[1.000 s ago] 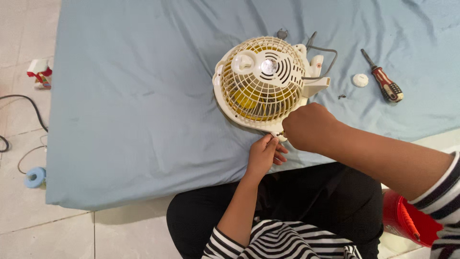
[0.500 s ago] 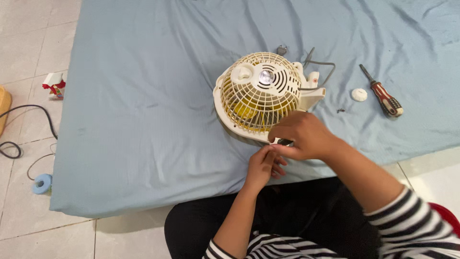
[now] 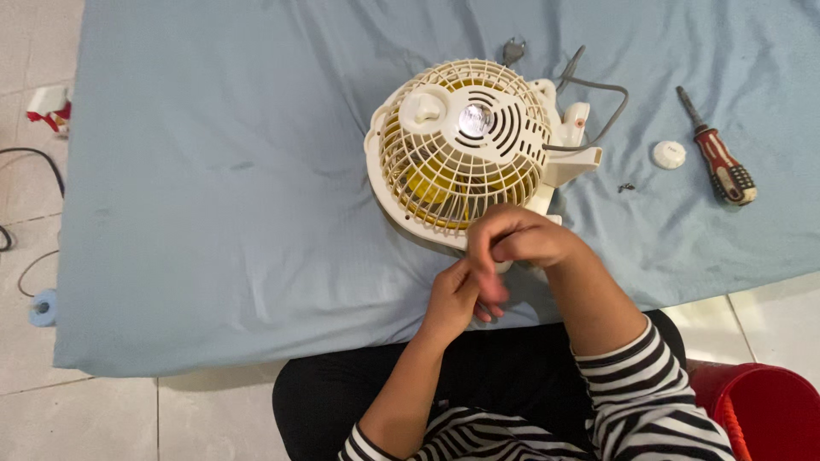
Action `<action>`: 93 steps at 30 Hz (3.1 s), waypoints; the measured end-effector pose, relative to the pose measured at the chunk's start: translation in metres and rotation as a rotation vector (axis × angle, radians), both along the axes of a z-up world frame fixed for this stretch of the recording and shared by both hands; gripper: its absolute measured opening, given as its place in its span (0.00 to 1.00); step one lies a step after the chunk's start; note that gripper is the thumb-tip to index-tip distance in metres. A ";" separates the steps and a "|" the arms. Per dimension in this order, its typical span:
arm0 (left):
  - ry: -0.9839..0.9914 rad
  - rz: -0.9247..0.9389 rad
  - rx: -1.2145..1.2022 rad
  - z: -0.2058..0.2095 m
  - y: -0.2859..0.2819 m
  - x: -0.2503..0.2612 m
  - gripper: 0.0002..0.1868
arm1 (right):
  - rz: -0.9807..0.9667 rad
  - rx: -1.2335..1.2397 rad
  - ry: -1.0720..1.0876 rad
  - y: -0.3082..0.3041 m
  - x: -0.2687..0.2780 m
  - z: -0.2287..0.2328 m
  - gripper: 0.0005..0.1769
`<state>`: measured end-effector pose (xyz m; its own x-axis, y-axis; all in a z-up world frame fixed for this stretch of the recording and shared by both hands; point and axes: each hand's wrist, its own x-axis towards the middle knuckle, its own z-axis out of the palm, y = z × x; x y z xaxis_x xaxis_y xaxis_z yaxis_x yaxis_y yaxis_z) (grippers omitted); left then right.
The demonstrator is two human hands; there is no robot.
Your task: The person assembles a small electric fan by attaching the front grille to the fan body and securing it with multiple screws using a screwdriver. They tighten each screw in sequence while holding the fan steady.
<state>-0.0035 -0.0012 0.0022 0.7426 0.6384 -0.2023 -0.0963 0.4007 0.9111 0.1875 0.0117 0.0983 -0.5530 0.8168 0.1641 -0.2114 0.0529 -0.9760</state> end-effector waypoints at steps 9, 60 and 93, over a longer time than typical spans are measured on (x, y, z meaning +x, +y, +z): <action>0.080 -0.012 -0.030 0.003 0.004 0.003 0.16 | -0.281 0.244 0.102 -0.023 -0.020 -0.024 0.31; 0.046 0.013 0.000 0.010 0.001 0.000 0.15 | -0.419 0.150 0.055 -0.030 -0.029 -0.033 0.26; 0.056 0.026 0.013 -0.001 -0.002 0.005 0.16 | -0.739 0.252 0.398 -0.052 -0.035 -0.058 0.23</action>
<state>0.0013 -0.0033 0.0014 0.7135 0.6603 -0.2343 -0.0558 0.3868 0.9205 0.1524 -0.0403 0.0403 0.2399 0.8568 0.4564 -0.3600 0.5151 -0.7778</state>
